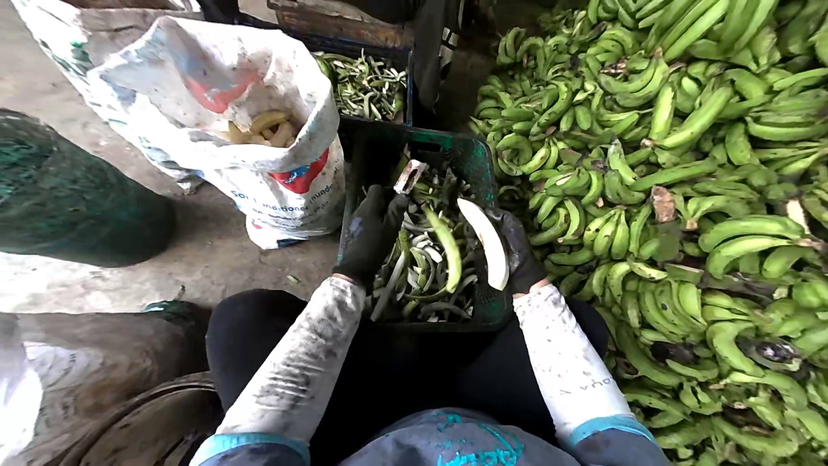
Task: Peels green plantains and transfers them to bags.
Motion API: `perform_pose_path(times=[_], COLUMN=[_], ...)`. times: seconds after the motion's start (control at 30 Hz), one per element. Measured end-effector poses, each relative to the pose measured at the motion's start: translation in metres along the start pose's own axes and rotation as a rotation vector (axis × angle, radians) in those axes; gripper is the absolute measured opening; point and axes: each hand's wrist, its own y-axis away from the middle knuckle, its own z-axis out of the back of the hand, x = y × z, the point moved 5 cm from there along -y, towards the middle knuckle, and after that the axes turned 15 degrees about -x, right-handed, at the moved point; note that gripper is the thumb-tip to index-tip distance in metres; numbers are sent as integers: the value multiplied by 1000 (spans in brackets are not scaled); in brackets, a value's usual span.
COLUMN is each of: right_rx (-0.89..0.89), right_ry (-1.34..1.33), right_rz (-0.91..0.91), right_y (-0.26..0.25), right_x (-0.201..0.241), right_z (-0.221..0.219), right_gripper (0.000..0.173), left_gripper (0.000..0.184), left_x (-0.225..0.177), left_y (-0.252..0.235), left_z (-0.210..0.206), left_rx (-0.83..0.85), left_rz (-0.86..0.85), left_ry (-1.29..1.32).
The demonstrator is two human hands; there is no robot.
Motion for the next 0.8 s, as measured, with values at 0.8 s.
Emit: perform_pose_path(times=[0.8], right_rx=[38], right_ry=[520], right_rz=[448], right_y=[-61], right_x=[89], right_z=[-236], right_gripper=[40], left_gripper=[51], left_x=[4], left_y=[58], left_z=[-11], left_rx=[794], left_rz=[-47], left_ry=[-589])
